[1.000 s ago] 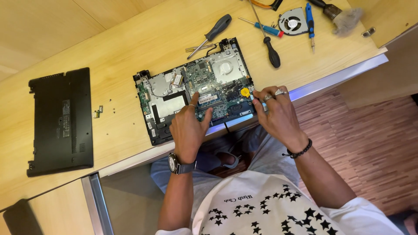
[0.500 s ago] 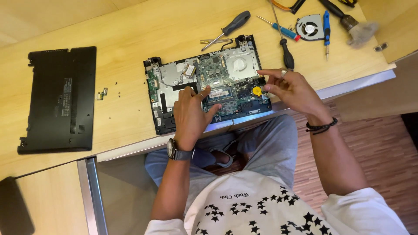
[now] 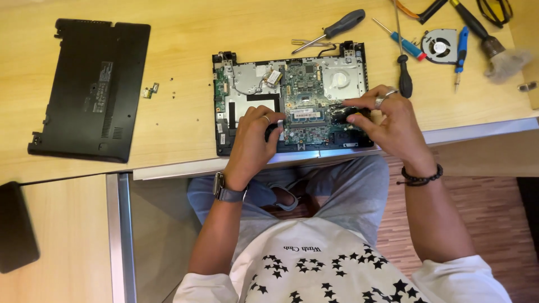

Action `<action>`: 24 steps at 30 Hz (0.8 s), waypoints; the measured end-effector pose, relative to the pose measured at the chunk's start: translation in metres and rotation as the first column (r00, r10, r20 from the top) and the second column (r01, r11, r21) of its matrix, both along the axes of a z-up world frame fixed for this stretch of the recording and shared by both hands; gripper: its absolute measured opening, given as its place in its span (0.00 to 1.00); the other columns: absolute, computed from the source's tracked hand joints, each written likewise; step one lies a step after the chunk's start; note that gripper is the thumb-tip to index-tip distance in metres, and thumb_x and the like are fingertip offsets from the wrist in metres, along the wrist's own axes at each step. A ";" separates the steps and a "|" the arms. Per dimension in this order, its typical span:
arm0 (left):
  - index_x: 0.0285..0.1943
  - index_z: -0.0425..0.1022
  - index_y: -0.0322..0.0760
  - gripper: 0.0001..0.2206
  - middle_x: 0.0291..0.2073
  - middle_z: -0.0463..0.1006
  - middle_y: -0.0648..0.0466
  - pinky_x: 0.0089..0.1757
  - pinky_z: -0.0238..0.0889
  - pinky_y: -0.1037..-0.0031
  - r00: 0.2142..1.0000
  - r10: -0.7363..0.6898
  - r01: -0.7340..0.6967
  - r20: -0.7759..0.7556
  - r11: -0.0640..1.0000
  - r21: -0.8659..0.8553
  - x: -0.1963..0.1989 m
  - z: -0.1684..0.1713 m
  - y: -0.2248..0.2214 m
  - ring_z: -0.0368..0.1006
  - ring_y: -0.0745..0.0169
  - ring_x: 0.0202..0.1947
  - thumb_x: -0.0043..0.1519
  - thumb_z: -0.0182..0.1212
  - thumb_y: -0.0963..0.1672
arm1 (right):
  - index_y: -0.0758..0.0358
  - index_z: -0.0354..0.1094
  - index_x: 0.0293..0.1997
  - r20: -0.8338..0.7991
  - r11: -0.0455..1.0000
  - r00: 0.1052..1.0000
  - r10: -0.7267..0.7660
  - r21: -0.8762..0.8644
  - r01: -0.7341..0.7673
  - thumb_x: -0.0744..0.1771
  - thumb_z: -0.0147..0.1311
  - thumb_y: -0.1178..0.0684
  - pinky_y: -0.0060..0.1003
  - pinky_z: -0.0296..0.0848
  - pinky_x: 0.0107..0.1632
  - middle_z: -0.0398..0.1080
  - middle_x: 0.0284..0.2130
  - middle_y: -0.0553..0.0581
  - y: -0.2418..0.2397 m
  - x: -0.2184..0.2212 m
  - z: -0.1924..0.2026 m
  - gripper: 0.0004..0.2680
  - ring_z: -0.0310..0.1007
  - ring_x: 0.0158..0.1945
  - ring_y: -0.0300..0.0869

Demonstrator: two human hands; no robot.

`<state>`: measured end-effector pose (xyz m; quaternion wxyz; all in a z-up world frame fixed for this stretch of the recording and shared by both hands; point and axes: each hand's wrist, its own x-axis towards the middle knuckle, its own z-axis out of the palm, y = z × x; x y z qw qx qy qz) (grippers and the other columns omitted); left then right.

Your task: Disassembling and reassembling internal components of a laptop, including the motherboard and cooling fan, using a screwdriver.

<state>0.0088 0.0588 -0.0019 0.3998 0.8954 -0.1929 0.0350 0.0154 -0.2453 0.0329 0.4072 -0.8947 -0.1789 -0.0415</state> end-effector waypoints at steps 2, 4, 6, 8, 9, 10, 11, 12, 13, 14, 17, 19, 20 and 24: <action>0.52 0.80 0.33 0.12 0.36 0.73 0.52 0.44 0.62 0.65 1.000 -0.003 0.003 -0.002 1.000 -0.017 -0.002 -0.001 0.003 0.70 0.51 0.42 0.59 0.65 0.36 | 0.55 0.80 0.51 0.019 0.999 0.999 0.045 0.023 -0.045 0.64 0.69 0.57 0.41 0.68 0.43 0.73 0.38 0.61 0.016 0.004 -0.012 0.11 0.70 0.39 0.49; 0.51 0.80 0.32 0.12 0.36 0.75 0.51 0.44 0.64 0.66 1.000 -0.010 0.009 -0.008 0.999 -0.036 -0.005 -0.002 0.005 0.72 0.52 0.42 0.59 0.64 0.35 | 0.57 0.81 0.49 0.035 0.995 0.996 0.085 0.044 -0.086 0.64 0.70 0.57 0.41 0.69 0.42 0.74 0.37 0.62 0.032 0.005 -0.019 0.10 0.72 0.38 0.51; 0.50 0.81 0.29 0.11 0.34 0.76 0.49 0.44 0.68 0.69 1.000 -0.011 0.008 -0.026 0.995 -0.100 -0.004 -0.001 0.007 0.74 0.52 0.40 0.59 0.63 0.34 | 0.60 0.81 0.48 0.012 0.988 0.989 0.146 0.056 -0.147 0.65 0.67 0.58 0.42 0.70 0.42 0.75 0.34 0.64 0.047 0.008 -0.018 0.08 0.74 0.36 0.52; 0.50 0.81 0.29 0.11 0.34 0.76 0.49 0.43 0.69 0.69 1.000 0.000 -0.004 -0.028 0.992 -0.130 -0.003 -0.005 0.009 0.75 0.52 0.39 0.60 0.63 0.34 | 0.62 0.81 0.47 0.017 0.985 0.985 0.172 0.006 -0.172 0.64 0.68 0.59 0.44 0.71 0.41 0.76 0.33 0.65 0.060 0.013 -0.021 0.08 0.75 0.35 0.53; 0.50 0.81 0.29 0.11 0.34 0.76 0.48 0.42 0.71 0.69 0.999 0.010 -0.016 -0.033 0.987 -0.158 -0.002 -0.007 0.010 0.76 0.52 0.39 0.60 0.63 0.34 | 0.64 0.81 0.45 0.019 0.980 0.980 0.197 -0.043 -0.196 0.63 0.69 0.60 0.45 0.72 0.41 0.76 0.32 0.67 0.067 0.015 -0.023 0.09 0.76 0.34 0.55; 0.50 0.81 0.29 0.11 0.34 0.76 0.48 0.42 0.71 0.69 0.999 0.013 -0.018 -0.032 0.987 -0.161 -0.003 -0.005 0.011 0.76 0.52 0.39 0.60 0.63 0.34 | 0.64 0.81 0.45 0.019 0.979 0.980 0.200 -0.046 -0.199 0.63 0.69 0.60 0.45 0.72 0.41 0.76 0.32 0.67 0.068 0.014 -0.024 0.09 0.76 0.34 0.55; 0.50 0.81 0.29 0.10 0.33 0.77 0.47 0.41 0.70 0.69 0.999 0.033 -0.037 -0.025 0.979 -0.199 -0.002 -0.003 0.011 0.76 0.53 0.37 0.61 0.62 0.34 | 0.66 0.81 0.43 0.003 0.980 0.982 0.186 -0.065 -0.186 0.62 0.69 0.61 0.48 0.72 0.40 0.76 0.32 0.68 0.070 0.013 -0.024 0.08 0.76 0.34 0.58; 0.49 0.81 0.29 0.10 0.32 0.77 0.46 0.39 0.70 0.69 0.998 0.053 -0.056 -0.019 0.970 -0.237 -0.002 0.000 0.012 0.76 0.55 0.34 0.61 0.61 0.34 | 0.68 0.81 0.41 -0.011 0.981 0.985 0.173 -0.083 -0.173 0.62 0.68 0.62 0.50 0.71 0.40 0.76 0.32 0.69 0.071 0.013 -0.024 0.07 0.75 0.34 0.62; 0.49 0.81 0.29 0.10 0.32 0.77 0.46 0.39 0.70 0.69 0.998 0.055 -0.058 -0.018 0.969 -0.241 0.003 0.004 0.013 0.76 0.55 0.34 0.61 0.61 0.34 | 0.68 0.81 0.41 -0.011 0.981 0.984 0.175 -0.088 -0.175 0.62 0.68 0.62 0.50 0.71 0.40 0.76 0.32 0.69 0.072 0.013 -0.023 0.07 0.75 0.34 0.62; 0.48 0.81 0.29 0.09 0.32 0.77 0.46 0.38 0.71 0.69 0.995 0.094 -0.087 0.020 0.967 -0.240 0.008 0.008 0.015 0.76 0.54 0.33 0.61 0.62 0.34 | 0.65 0.81 0.41 -0.040 0.980 0.984 0.171 -0.098 -0.174 0.62 0.68 0.62 0.50 0.72 0.40 0.76 0.32 0.68 0.073 0.013 -0.022 0.07 0.76 0.35 0.61; 0.46 0.81 0.28 0.08 0.31 0.78 0.45 0.38 0.71 0.67 0.983 0.142 -0.112 0.114 0.964 -0.239 0.034 0.012 0.012 0.77 0.51 0.33 0.60 0.63 0.34 | 0.63 0.81 0.41 -0.075 0.975 0.982 0.174 -0.128 -0.182 0.61 0.68 0.62 0.50 0.72 0.40 0.77 0.31 0.67 0.075 0.016 -0.016 0.08 0.76 0.35 0.59; 0.45 0.81 0.27 0.08 0.31 0.78 0.44 0.38 0.72 0.65 0.974 0.154 -0.113 0.166 0.966 -0.234 0.052 0.011 0.010 0.78 0.49 0.34 0.59 0.64 0.34 | 0.64 0.81 0.41 -0.085 0.970 0.979 0.184 -0.144 -0.195 0.61 0.68 0.62 0.50 0.72 0.40 0.77 0.31 0.66 0.079 0.016 -0.008 0.08 0.75 0.35 0.59; 0.47 0.80 0.24 0.10 0.33 0.77 0.42 0.40 0.71 0.61 0.968 0.165 -0.127 0.192 0.973 -0.193 0.060 0.011 0.010 0.77 0.43 0.37 0.57 0.67 0.35 | 0.65 0.81 0.42 -0.098 0.971 0.977 0.188 -0.132 -0.200 0.60 0.68 0.62 0.51 0.72 0.41 0.77 0.31 0.68 0.081 0.016 -0.001 0.08 0.75 0.35 0.62; 0.49 0.80 0.23 0.17 0.37 0.74 0.40 0.45 0.71 0.52 0.984 0.126 -0.131 0.122 0.991 0.034 0.100 -0.017 0.006 0.74 0.36 0.43 0.53 0.75 0.40 | 0.60 0.80 0.48 0.042 0.993 0.993 0.113 -0.039 -0.112 0.63 0.68 0.60 0.45 0.72 0.43 0.77 0.32 0.62 0.075 0.037 -0.014 0.11 0.75 0.36 0.53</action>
